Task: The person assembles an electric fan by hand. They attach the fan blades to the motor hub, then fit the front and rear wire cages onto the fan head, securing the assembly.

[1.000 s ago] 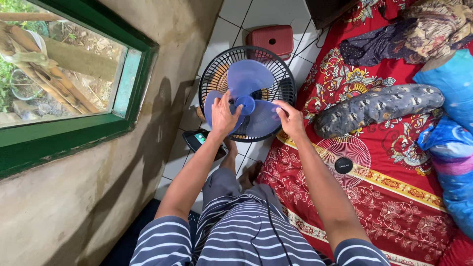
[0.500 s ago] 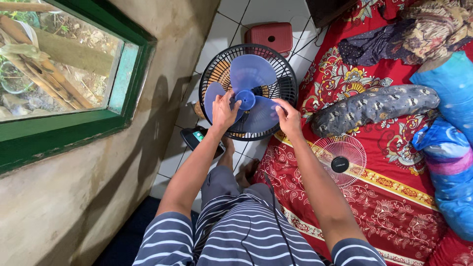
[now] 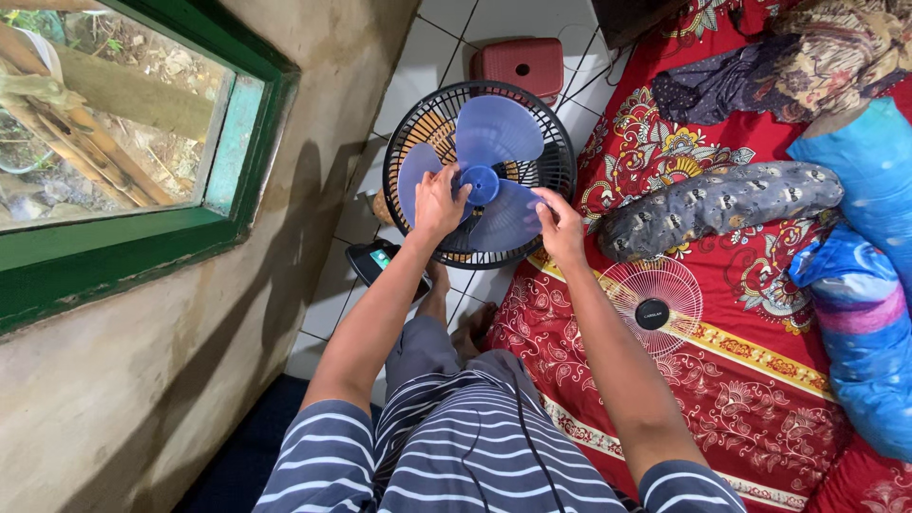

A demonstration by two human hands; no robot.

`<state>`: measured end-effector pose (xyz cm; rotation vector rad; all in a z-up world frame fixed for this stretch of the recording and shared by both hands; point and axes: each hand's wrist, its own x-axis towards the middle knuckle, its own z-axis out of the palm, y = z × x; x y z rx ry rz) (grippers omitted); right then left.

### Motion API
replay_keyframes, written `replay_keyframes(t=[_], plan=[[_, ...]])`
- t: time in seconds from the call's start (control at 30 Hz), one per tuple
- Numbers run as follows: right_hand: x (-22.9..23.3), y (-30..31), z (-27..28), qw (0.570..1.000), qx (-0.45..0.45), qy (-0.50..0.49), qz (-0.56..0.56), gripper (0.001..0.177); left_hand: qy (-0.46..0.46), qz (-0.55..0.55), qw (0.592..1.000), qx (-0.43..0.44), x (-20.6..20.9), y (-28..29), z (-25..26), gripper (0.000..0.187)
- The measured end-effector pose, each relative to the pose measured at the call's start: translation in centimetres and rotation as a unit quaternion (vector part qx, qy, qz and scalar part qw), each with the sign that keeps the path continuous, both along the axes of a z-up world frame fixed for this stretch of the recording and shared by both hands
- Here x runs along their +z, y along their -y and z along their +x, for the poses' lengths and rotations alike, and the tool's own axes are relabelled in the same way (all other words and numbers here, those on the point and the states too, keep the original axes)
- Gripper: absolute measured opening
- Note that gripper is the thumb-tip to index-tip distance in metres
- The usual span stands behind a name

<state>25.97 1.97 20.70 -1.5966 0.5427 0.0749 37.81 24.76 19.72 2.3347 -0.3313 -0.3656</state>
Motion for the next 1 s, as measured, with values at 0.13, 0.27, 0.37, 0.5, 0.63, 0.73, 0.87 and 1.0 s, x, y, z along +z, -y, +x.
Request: replay_keyframes(t=[0.13,0.27,0.37,0.5,0.63,0.73,0.87,1.0], plan=[[-0.1,0.3,-0.5,1.000,-0.010,0.004,0.019,0.030,0.009,0.007,1.000,-0.006,0.5,0.3,0.0,0.040],[0.0,0.4,-1.1,1.000,-0.003,0.009,0.007,0.030,-0.003,-0.018,1.000,-0.011,1.4,0.0,-0.5,0.040],[0.3,0.4,-0.8,1.000,-0.009,0.010,0.017,0.031,-0.003,-0.017,1.000,-0.012,2.1,0.0,-0.2,0.040],[0.9,0.0,-1.0,1.000,0.004,0.029,0.004,0.029,0.007,-0.013,1.000,-0.005,2.5,-0.5,-0.3,0.039],[1.1,-0.3,-0.1,1.000,0.010,0.001,-0.009,0.031,-0.029,-0.028,0.999,-0.009,2.7,-0.9,0.3,0.039],[0.9,-0.6,-0.4,1.000,0.008,-0.004,0.005,0.031,0.012,-0.030,0.999,-0.012,2.5,-1.1,0.1,0.039],[0.5,-0.7,-0.9,1.000,-0.003,-0.004,0.023,0.031,-0.001,-0.019,1.000,-0.005,2.2,-1.0,0.1,0.038],[0.2,-0.6,-1.3,1.000,-0.004,0.004,0.020,0.031,-0.018,-0.011,1.000,-0.012,2.0,-0.8,0.0,0.039]])
